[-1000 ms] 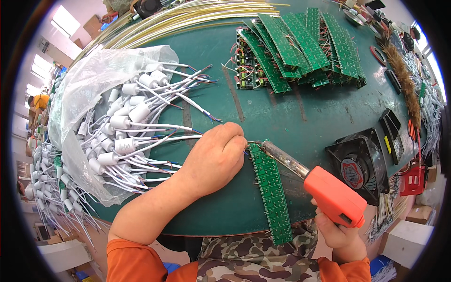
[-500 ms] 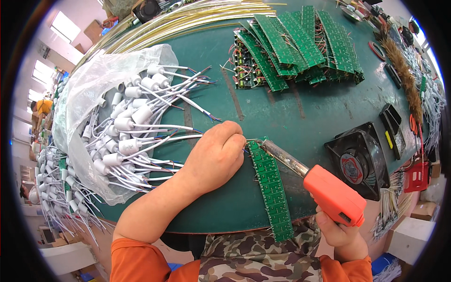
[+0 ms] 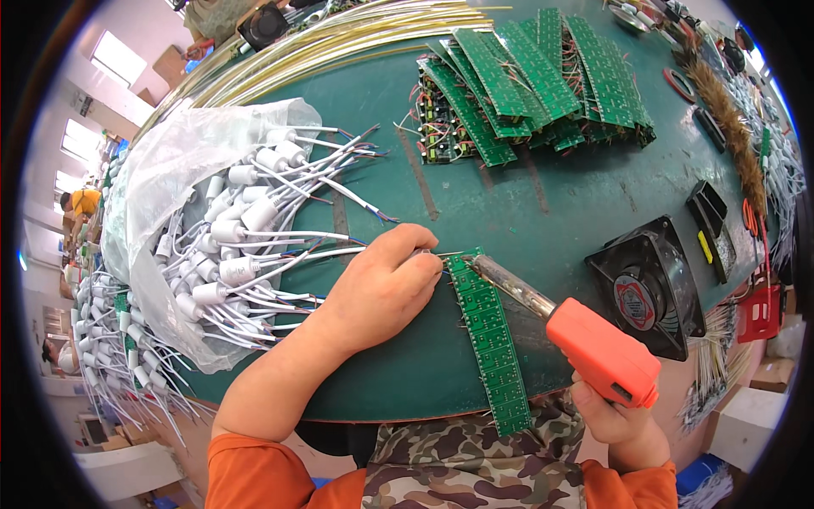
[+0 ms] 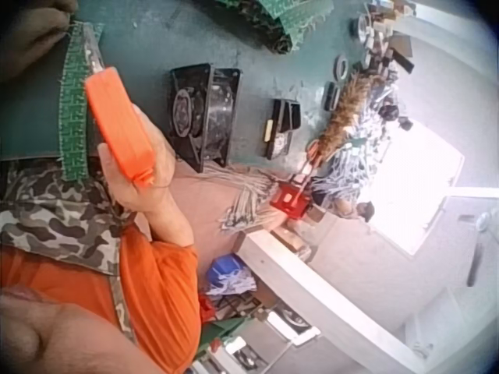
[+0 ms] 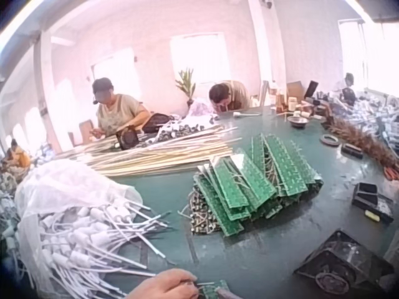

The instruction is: The person attaches wire connectors from small components onto green circuit boards by soldering them with a soldering iron.

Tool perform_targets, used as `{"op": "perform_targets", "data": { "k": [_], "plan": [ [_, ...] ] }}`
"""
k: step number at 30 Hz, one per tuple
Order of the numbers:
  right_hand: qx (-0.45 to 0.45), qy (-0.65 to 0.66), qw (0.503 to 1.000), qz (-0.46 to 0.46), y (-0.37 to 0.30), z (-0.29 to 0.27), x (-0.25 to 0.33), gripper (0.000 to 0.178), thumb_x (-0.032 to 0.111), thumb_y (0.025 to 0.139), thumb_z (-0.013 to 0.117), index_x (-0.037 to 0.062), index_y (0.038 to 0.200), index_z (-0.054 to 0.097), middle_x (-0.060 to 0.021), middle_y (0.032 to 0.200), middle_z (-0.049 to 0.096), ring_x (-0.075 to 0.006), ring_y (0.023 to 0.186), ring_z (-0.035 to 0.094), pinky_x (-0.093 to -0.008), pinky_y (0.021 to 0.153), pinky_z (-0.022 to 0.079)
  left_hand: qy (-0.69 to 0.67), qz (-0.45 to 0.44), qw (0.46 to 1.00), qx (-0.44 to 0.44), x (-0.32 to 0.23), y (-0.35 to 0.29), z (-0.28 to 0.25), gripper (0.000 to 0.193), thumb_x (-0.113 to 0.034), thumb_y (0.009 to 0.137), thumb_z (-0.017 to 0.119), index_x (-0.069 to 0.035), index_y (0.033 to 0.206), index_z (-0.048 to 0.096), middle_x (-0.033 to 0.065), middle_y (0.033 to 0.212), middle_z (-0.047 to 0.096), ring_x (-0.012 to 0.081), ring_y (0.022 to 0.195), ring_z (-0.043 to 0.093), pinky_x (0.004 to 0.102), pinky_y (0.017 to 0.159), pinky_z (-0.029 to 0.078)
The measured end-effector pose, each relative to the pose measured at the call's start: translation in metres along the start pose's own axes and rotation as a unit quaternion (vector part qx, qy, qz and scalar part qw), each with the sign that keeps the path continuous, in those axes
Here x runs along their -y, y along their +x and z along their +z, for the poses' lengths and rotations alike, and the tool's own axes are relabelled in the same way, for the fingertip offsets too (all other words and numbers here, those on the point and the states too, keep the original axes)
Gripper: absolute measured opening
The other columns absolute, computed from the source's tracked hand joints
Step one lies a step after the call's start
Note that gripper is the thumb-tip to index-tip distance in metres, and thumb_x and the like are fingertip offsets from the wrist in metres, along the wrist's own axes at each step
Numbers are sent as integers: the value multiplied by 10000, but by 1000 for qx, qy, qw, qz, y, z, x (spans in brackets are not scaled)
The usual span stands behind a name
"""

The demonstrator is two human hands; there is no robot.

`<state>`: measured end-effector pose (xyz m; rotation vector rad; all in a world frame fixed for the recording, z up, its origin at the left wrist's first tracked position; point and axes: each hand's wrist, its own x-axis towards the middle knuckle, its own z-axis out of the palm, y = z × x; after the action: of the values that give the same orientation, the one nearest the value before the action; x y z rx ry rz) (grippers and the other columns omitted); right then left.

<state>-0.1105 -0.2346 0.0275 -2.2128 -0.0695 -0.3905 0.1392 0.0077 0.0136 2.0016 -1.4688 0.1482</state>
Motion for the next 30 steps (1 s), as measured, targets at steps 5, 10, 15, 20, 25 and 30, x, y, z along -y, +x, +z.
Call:
{"op": "perform_targets", "data": {
  "k": [5,10,15,20,25,30],
  "plan": [
    [-3,16,1000,14,3,1,0,554,147,819,808,-100,1268,597,-197,1140,702,-311,922,735,-380,810,588,-6,-3,1000,-27,-1,2,3,209,49,795,740,-19,925,592,156,1070,629,320,871,646,381,738,552],
    [-3,50,998,25,9,2,-3,590,154,814,815,-120,1279,575,-200,1104,723,-293,893,746,-364,788,590,21,-5,999,-49,-3,5,9,217,70,760,726,-15,899,582,149,1031,641,323,870,655,386,742,558],
    [1,62,998,-15,16,6,-7,573,112,818,809,-125,1281,571,-206,1118,723,-287,913,749,-361,813,592,23,-7,999,-43,-2,5,10,199,44,760,721,-9,896,585,144,1013,637,338,879,654,409,765,555],
    [6,64,998,-16,19,7,-6,559,95,824,803,-126,1282,571,-211,1132,717,-292,927,748,-366,823,593,32,-7,998,-48,-3,5,11,168,15,772,713,-7,890,594,131,985,637,338,881,655,425,782,552],
    [10,68,998,-16,18,7,-6,561,92,826,801,-125,1288,568,-218,1149,711,-296,939,748,-370,826,594,46,4,998,-52,-2,4,13,244,62,714,732,-22,889,584,142,1009,642,337,857,654,403,734,557],
    [15,35,999,-27,21,6,-3,535,83,820,797,-118,1266,582,-206,1146,709,-290,930,743,-370,815,594,51,6,998,-48,-2,4,13,241,59,709,731,-18,885,585,141,1005,640,339,859,653,407,741,557]
  ]
}}
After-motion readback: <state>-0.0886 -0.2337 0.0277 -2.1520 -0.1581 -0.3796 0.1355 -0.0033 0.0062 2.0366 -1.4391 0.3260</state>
